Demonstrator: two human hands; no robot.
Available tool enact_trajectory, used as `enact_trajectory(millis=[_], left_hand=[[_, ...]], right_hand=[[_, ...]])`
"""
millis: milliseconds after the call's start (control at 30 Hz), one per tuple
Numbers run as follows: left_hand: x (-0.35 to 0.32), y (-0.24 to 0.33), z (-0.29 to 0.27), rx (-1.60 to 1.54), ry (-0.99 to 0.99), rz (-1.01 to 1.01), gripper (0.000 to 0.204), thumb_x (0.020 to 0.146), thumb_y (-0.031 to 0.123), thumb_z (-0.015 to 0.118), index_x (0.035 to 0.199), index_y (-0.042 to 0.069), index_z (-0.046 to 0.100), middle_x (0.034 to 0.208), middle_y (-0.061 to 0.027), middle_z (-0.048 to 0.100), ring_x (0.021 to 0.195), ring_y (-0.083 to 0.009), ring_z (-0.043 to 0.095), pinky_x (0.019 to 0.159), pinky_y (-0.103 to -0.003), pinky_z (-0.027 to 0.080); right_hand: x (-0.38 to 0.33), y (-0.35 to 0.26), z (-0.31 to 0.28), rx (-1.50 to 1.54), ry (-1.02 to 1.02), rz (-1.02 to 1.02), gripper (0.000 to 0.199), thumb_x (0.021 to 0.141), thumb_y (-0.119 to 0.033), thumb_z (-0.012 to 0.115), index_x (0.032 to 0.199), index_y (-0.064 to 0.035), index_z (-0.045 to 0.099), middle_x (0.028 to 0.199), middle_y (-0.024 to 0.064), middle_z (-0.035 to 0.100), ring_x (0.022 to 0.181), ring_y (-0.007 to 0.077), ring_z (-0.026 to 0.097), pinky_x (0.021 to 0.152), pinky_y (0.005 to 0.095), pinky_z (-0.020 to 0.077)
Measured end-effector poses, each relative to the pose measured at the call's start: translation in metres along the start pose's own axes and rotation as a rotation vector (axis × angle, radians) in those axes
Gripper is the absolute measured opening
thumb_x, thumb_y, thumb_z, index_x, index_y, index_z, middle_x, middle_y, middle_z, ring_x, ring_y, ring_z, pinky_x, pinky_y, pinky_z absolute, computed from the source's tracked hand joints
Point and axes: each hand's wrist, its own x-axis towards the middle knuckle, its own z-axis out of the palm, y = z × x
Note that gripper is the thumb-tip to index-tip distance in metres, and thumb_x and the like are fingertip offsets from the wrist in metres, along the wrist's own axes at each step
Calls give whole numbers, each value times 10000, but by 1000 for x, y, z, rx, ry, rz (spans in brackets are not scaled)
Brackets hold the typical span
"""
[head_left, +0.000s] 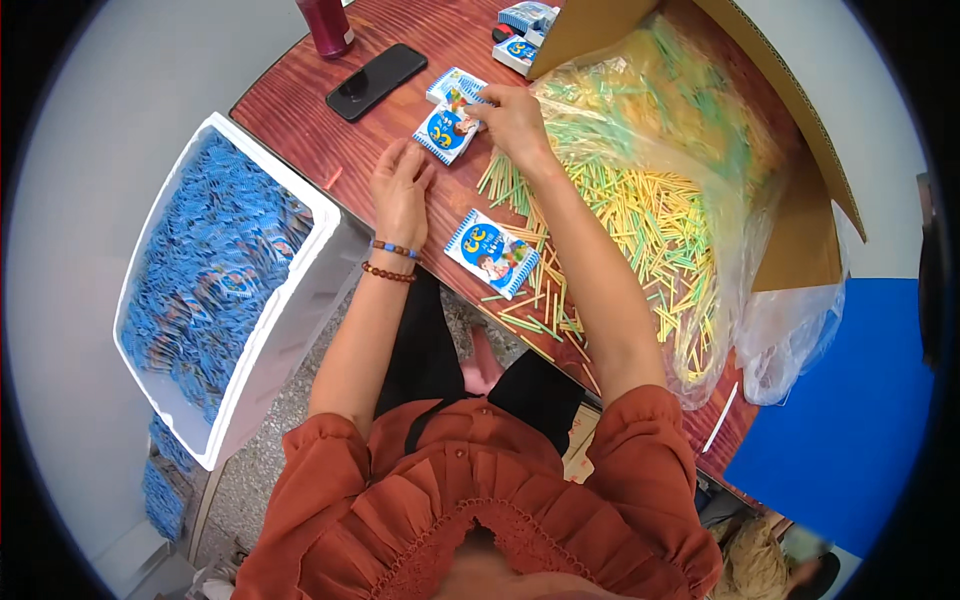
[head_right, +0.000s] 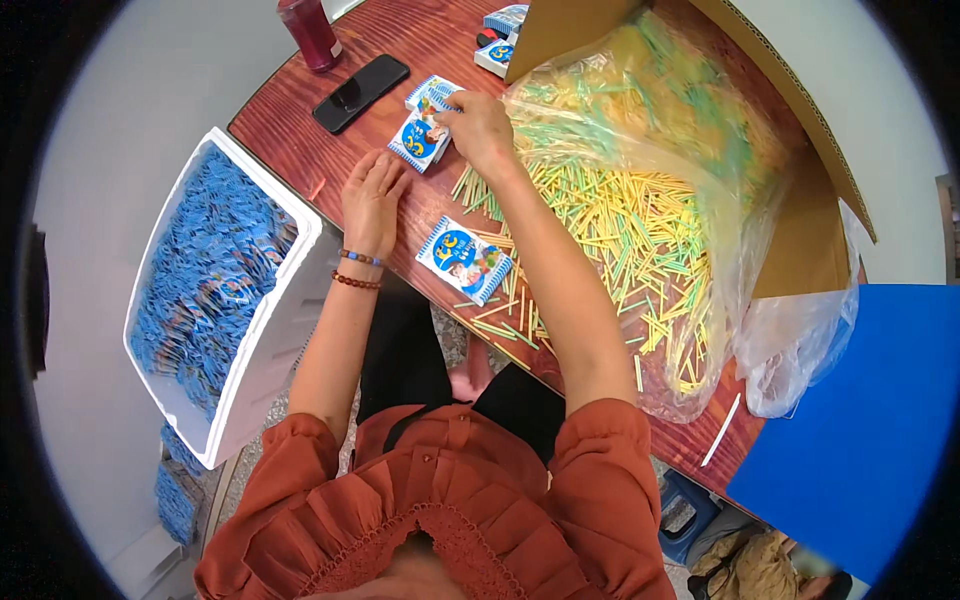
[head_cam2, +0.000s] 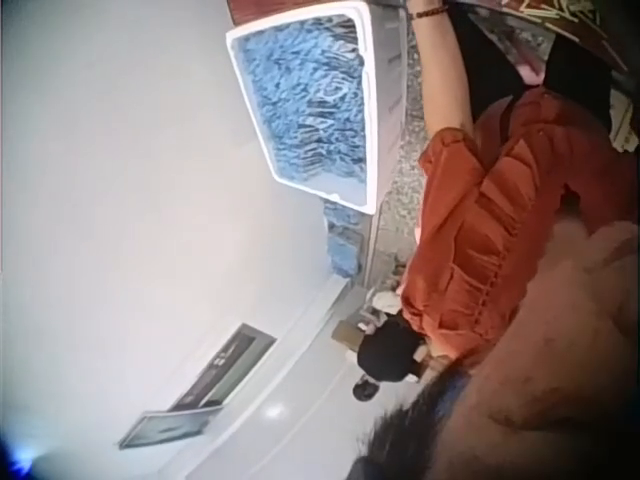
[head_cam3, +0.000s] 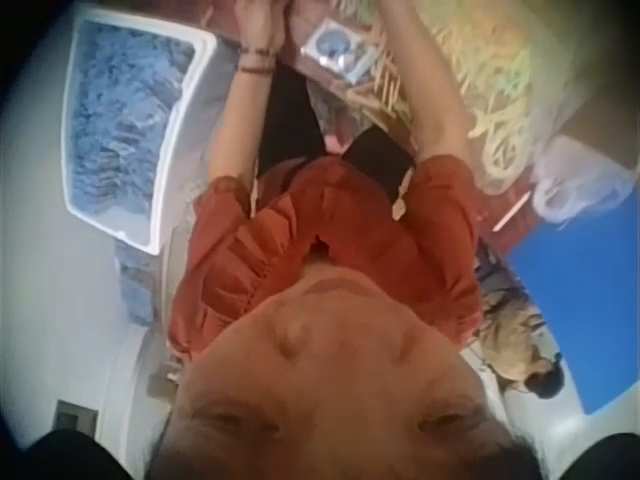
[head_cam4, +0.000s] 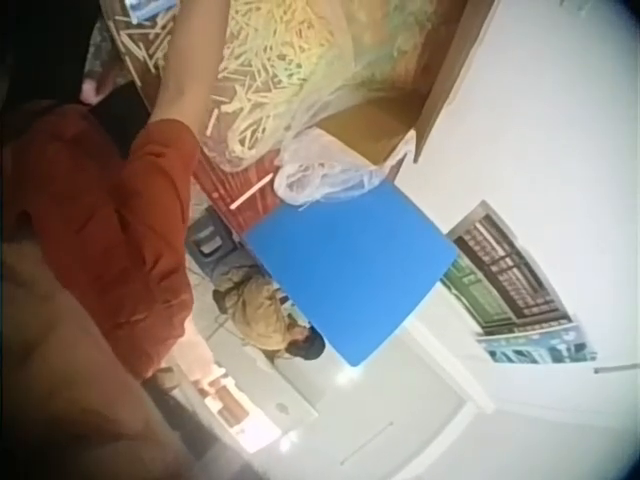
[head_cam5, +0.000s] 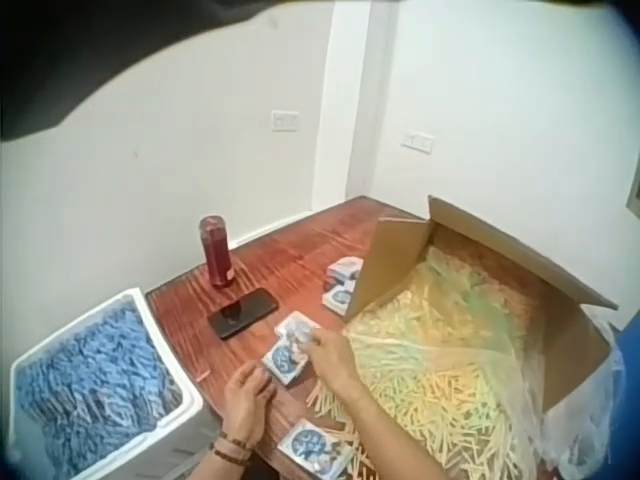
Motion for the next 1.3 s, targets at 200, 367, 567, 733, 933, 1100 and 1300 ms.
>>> enact_trajectory(millis=[200, 367, 567, 733, 933, 1100, 1300], left_hand=[[12, -17, -1, 63, -36, -109, 339, 931, 126, 576, 1215, -30, 474, 1112, -74, 581, 1048, -164, 556, 924, -311, 454], [8, -13, -4, 32, -39, -77, 348, 931, 122, 575, 1224, -30, 465, 1133, -84, 574, 1060, -175, 552, 924, -307, 451], [-5, -9, -7, 44, -58, -48, 392, 930, 122, 575, 1267, -21, 434, 1218, -133, 540, 1125, -242, 545, 945, -357, 466], [-27, 7, -4, 217, -97, 9, 234, 937, 115, 571, 1124, -26, 579, 995, -77, 636, 859, -128, 617, 775, -245, 514], [-64, 10, 36, 584, -482, 68, 254, 897, 107, 630, 1115, -18, 598, 983, -51, 644, 850, -86, 606, 718, -238, 499], [-85, -6, 61, 435, -497, -56, 139, 875, 97, 664, 974, -1, 670, 805, -9, 677, 711, -40, 600, 627, -211, 493], [-104, -29, 63, 258, -432, -208, 113, 869, 48, 661, 979, 21, 652, 866, -21, 687, 718, -50, 633, 618, -195, 512]], right_hand=[[0, 16, 2, -401, 326, -276, 257, 809, -214, 659, 983, -25, 658, 829, 136, 667, 758, 268, 636, 675, 365, 476], [-84, -18, -60, -249, -273, 151, 264, 780, -254, 704, 911, -34, 637, 794, 93, 639, 712, 211, 589, 656, 312, 465], [-151, -11, -51, -424, -320, 145, 334, 695, -318, 767, 752, -36, 597, 685, 100, 583, 667, 241, 569, 609, 363, 428], [-164, 8, -50, -391, -152, 21, 197, 799, -249, 670, 765, -56, 691, 709, 95, 622, 674, 275, 590, 621, 385, 435], [-162, 6, -85, -36, -149, 71, 171, 837, -193, 662, 854, -27, 701, 753, 48, 657, 684, 152, 599, 622, 290, 449], [-182, 3, -105, 627, -144, 352, 139, 850, -118, 677, 945, -17, 670, 773, -12, 636, 624, 50, 538, 546, 183, 393], [-207, 17, -97, 833, 85, 339, 101, 858, -104, 672, 869, -4, 658, 737, -32, 612, 643, 17, 517, 560, 187, 407]])
